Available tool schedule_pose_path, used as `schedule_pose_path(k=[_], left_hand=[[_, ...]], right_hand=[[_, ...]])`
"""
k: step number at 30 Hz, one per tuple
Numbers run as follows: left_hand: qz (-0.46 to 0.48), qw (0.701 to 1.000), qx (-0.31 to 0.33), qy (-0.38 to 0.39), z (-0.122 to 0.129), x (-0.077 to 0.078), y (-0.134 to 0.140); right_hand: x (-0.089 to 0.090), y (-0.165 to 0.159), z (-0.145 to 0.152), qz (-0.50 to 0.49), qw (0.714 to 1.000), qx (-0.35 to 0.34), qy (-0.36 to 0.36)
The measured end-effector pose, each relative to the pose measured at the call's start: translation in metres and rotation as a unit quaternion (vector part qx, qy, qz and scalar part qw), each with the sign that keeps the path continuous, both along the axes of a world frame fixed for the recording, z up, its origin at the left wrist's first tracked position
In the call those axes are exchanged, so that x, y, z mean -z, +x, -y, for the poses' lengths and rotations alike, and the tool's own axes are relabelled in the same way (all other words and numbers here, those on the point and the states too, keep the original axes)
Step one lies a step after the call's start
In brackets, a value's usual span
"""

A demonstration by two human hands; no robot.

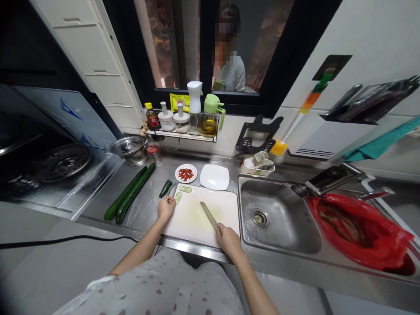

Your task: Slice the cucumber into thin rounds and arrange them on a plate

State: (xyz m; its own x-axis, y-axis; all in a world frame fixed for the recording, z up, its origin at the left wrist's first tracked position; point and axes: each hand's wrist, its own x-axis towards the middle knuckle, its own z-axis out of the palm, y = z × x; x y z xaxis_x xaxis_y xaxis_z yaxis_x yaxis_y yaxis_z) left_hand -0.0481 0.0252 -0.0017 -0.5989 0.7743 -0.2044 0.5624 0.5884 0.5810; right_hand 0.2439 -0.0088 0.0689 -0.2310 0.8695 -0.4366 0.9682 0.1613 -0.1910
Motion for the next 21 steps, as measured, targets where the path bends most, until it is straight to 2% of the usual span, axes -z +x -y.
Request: schedule_pose_path(k=[11,18,21], left_hand=[[-0.021,0.999,0.016,-0.019,0.002,-0.003,0.001],[-0.046,0.998,-0.007,-0.047,0.002,-0.008,0.005],[-0.049,0.998,0.002,-0.031,0.000,-0.010,0.007]], right_hand=[[-0.003,-0.002,-0.001,0.001,1.000,-0.007,-0.003],[0.004,0.002,0.001,-0.008,1.000,0.001,0.011],[0.005,0.003,0.002,-0.010,1.000,0.004,0.017]])
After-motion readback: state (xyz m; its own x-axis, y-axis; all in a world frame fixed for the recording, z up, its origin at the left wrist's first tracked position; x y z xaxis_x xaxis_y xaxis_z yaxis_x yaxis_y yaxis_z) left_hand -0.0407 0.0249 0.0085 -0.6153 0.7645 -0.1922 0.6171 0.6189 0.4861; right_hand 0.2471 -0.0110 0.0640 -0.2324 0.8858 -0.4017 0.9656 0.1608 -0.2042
